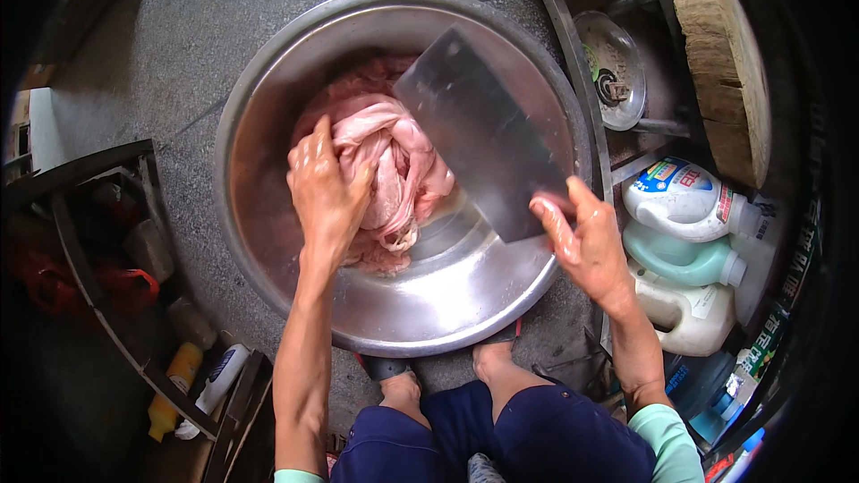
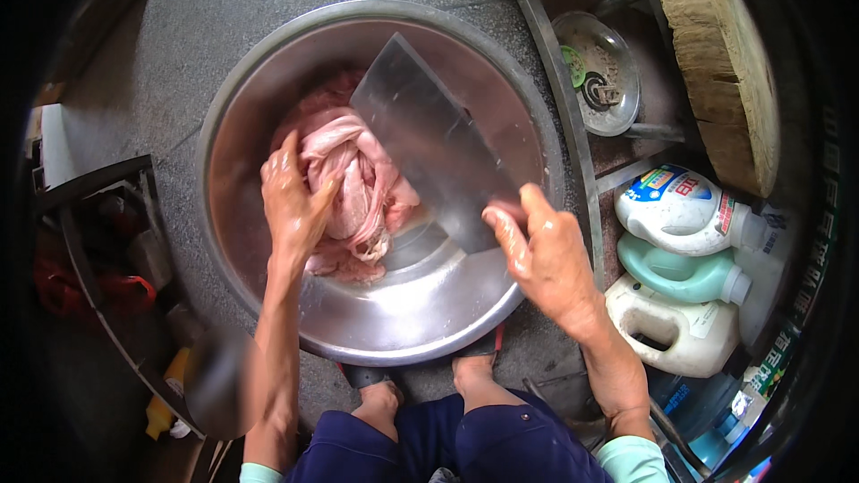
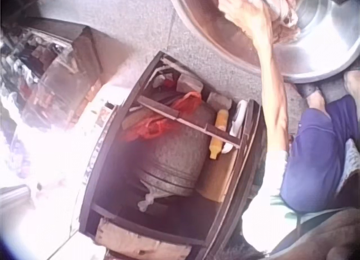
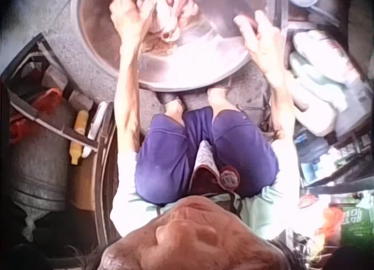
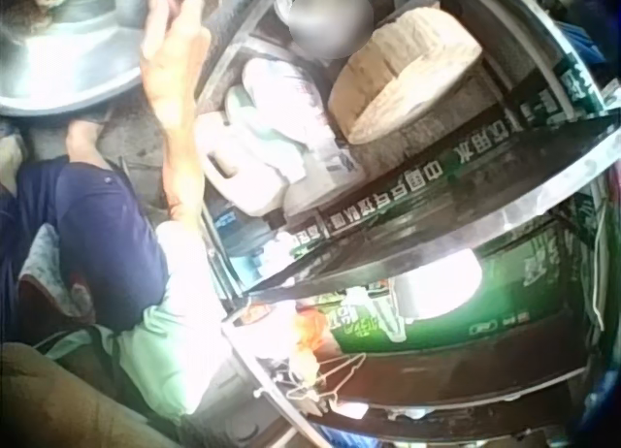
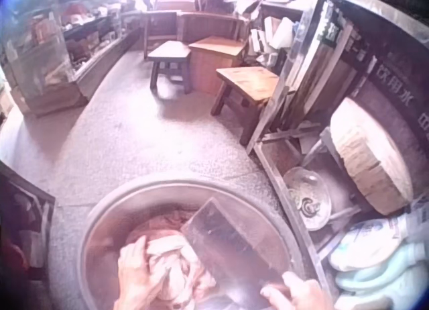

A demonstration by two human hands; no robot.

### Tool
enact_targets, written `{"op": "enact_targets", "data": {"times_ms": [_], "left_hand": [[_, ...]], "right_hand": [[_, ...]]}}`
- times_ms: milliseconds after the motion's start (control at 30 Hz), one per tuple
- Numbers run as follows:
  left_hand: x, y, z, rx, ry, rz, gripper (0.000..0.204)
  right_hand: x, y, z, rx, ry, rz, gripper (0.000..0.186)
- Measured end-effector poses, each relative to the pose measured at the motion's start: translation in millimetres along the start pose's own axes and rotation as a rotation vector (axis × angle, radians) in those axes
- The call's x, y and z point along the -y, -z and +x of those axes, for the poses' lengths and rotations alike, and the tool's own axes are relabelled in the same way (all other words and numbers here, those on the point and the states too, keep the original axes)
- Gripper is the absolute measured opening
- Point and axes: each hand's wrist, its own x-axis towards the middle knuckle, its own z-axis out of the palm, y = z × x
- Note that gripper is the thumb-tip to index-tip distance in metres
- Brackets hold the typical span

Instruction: The person is sitting on the floor and using a large cleaver to cut a large piece of raw meat into smaller strips inside a metal bowl. The person holds the meat with one hand and slices it with the other, repeatedly cutting and separating the pieces.

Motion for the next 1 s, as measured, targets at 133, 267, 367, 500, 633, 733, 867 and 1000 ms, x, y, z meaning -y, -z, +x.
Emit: {"op": "enact_targets", "data": {"times_ms": [133, 267, 367, 500, 633, 733, 867, 1000], "left_hand": [[-17, 5, 48, 0.305, 0.078, 0.212, 0.030], [23, 1, 24, 0.195, -0.047, 0.102, 0.014], [25, 13, 8, 0.336, 0.080, -0.363, 0.021], [5, 28, -23, 0.503, 0.655, -1.035, 0.024], [13, 2, -50, 0.126, 1.118, -1.309, 0.021], [3, -1, -70, 0.018, 1.038, -1.220, 0.013], [-12, -17, -90, -0.047, 0.358, -0.153, 0.053], [-7, -24, -79, 0.002, 0.178, 0.268, 0.029]], "right_hand": [[7, 1, -16, 0.143, 0.130, -0.368, 0.024], [11, -2, -14, 0.069, 0.212, -0.591, 0.024], [12, -4, -10, -0.028, 0.224, -0.669, 0.023], [8, -8, -6, -0.069, 0.239, -0.533, 0.021], [15, -44, -9, 0.163, 0.345, -0.298, 0.025], [1, -65, 5, 0.159, 0.384, -0.341, 0.024], [-5, -69, 17, 0.123, 0.525, -0.450, 0.019], [-1, -57, 33, 0.147, 0.560, -0.567, 0.020]]}}
